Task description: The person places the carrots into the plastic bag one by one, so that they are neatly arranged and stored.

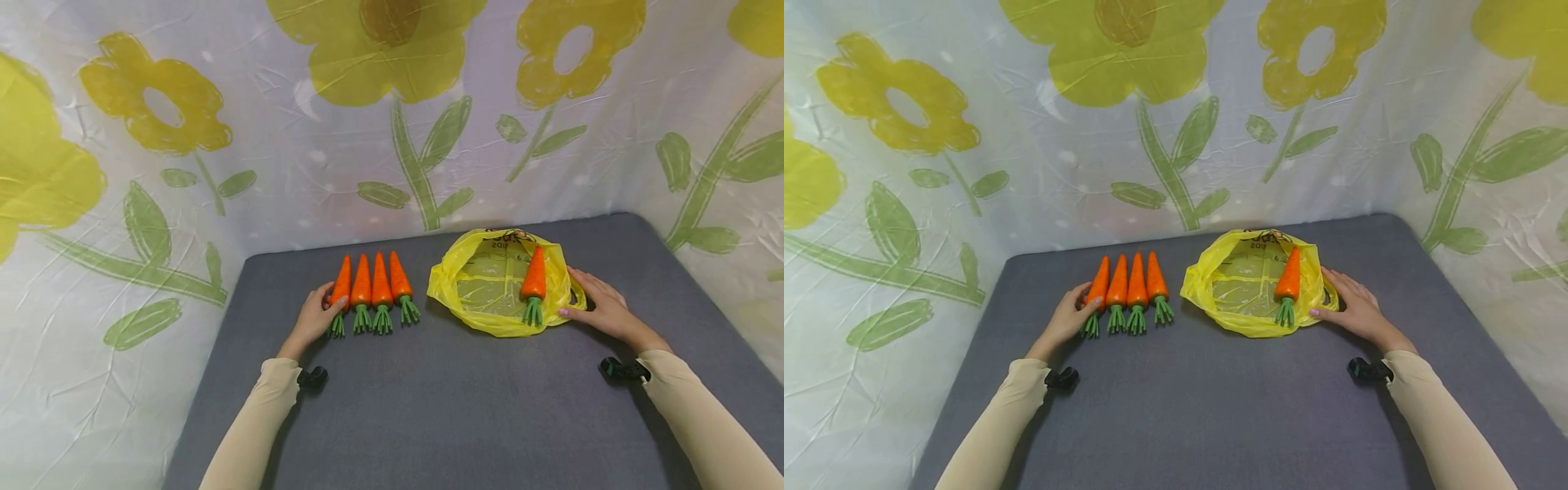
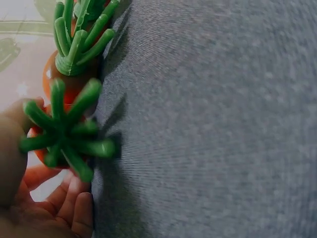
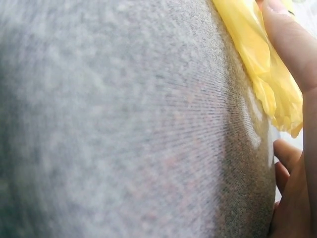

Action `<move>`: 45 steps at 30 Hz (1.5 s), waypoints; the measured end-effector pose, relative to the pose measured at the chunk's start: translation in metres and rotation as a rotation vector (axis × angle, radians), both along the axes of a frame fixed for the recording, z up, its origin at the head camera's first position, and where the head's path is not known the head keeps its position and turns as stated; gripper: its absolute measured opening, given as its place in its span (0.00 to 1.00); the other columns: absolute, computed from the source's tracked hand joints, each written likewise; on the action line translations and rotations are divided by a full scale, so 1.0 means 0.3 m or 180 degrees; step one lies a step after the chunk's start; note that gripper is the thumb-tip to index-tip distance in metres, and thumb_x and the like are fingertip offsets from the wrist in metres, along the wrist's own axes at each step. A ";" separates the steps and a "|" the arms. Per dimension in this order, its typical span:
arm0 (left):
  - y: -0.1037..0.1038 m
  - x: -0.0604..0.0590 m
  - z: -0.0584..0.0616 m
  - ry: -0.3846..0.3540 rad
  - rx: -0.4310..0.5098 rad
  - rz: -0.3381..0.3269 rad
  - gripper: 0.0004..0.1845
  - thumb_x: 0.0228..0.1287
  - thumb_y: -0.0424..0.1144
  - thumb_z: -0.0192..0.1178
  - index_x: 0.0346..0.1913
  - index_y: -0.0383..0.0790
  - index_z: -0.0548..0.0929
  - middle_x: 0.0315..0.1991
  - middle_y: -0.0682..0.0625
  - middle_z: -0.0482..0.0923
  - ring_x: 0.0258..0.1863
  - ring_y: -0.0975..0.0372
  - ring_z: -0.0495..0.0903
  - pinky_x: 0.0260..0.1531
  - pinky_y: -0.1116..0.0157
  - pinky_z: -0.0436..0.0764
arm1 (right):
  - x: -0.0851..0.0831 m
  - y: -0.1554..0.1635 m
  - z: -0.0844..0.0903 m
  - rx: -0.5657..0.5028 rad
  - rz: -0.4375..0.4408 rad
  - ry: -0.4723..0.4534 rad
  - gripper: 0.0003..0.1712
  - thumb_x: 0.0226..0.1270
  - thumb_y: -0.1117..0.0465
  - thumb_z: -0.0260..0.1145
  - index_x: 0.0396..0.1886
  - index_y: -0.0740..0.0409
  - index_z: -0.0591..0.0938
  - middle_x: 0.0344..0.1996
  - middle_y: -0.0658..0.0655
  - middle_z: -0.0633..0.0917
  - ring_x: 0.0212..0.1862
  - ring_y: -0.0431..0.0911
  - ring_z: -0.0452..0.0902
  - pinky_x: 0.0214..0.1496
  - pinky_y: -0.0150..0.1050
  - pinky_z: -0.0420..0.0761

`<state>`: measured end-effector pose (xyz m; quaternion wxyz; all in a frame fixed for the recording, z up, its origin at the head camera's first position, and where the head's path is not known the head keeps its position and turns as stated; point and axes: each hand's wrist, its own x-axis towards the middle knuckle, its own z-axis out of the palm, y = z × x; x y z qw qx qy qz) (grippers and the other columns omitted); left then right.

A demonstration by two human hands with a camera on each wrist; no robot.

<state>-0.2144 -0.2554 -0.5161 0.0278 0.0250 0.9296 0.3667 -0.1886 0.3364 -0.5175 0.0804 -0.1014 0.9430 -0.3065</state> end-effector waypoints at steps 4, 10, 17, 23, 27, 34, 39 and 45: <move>0.005 0.001 0.019 -0.0013 -0.0038 0.0035 0.35 0.72 0.51 0.57 0.73 0.34 0.64 0.44 0.39 0.72 0.38 0.54 0.71 0.37 0.64 0.69 | 0.002 0.000 0.001 -0.0005 -0.0002 -0.0005 0.57 0.65 0.41 0.67 0.82 0.45 0.41 0.79 0.69 0.48 0.77 0.72 0.38 0.68 0.75 0.37; 0.010 -0.004 0.033 -0.0065 -0.0127 0.0071 0.35 0.72 0.51 0.57 0.73 0.33 0.64 0.37 0.41 0.72 0.32 0.56 0.68 0.33 0.64 0.66 | 0.008 -0.003 0.002 -0.0015 -0.0013 -0.0009 0.58 0.65 0.41 0.67 0.82 0.44 0.40 0.79 0.68 0.48 0.77 0.72 0.38 0.67 0.76 0.37; 0.012 -0.014 0.033 -0.0020 -0.0164 0.0117 0.34 0.71 0.49 0.59 0.72 0.33 0.67 0.26 0.48 0.67 0.23 0.61 0.63 0.26 0.66 0.64 | 0.008 -0.002 0.000 -0.0001 -0.0009 0.0049 0.58 0.65 0.41 0.67 0.82 0.45 0.41 0.79 0.69 0.49 0.76 0.73 0.39 0.68 0.75 0.38; 0.018 -0.013 0.036 -0.0063 -0.0125 0.0191 0.34 0.70 0.50 0.58 0.72 0.35 0.67 0.33 0.45 0.70 0.28 0.59 0.65 0.30 0.65 0.64 | 0.006 0.002 -0.002 -0.0006 -0.0007 0.0021 0.57 0.65 0.41 0.66 0.82 0.45 0.40 0.79 0.69 0.48 0.77 0.73 0.39 0.68 0.75 0.37; 0.021 -0.013 0.039 -0.0048 -0.0099 0.0242 0.34 0.70 0.50 0.59 0.71 0.35 0.68 0.33 0.44 0.70 0.30 0.57 0.66 0.31 0.65 0.64 | 0.003 0.005 -0.004 0.0013 -0.0017 0.0017 0.57 0.65 0.41 0.66 0.82 0.45 0.41 0.79 0.69 0.49 0.76 0.73 0.39 0.68 0.75 0.37; 0.015 -0.020 0.063 -0.0072 -0.0017 0.0330 0.34 0.71 0.51 0.58 0.72 0.35 0.67 0.37 0.42 0.70 0.32 0.56 0.66 0.30 0.65 0.65 | -0.003 0.005 -0.006 0.0036 -0.0019 -0.0021 0.57 0.65 0.40 0.66 0.82 0.44 0.41 0.79 0.68 0.49 0.77 0.73 0.39 0.68 0.75 0.37; 0.032 -0.025 0.109 -0.0073 0.0088 0.0339 0.34 0.71 0.53 0.57 0.73 0.40 0.65 0.39 0.43 0.70 0.31 0.56 0.66 0.29 0.64 0.66 | -0.006 0.006 -0.005 0.0041 -0.0032 -0.0034 0.58 0.65 0.39 0.66 0.82 0.44 0.41 0.79 0.68 0.48 0.77 0.73 0.38 0.68 0.75 0.36; 0.067 -0.019 0.151 -0.0066 0.0191 0.0272 0.34 0.71 0.54 0.57 0.74 0.42 0.65 0.36 0.46 0.68 0.28 0.58 0.65 0.26 0.64 0.65 | -0.005 0.004 -0.007 0.0067 -0.0036 -0.0017 0.58 0.65 0.39 0.66 0.82 0.44 0.41 0.79 0.69 0.48 0.77 0.73 0.39 0.68 0.75 0.37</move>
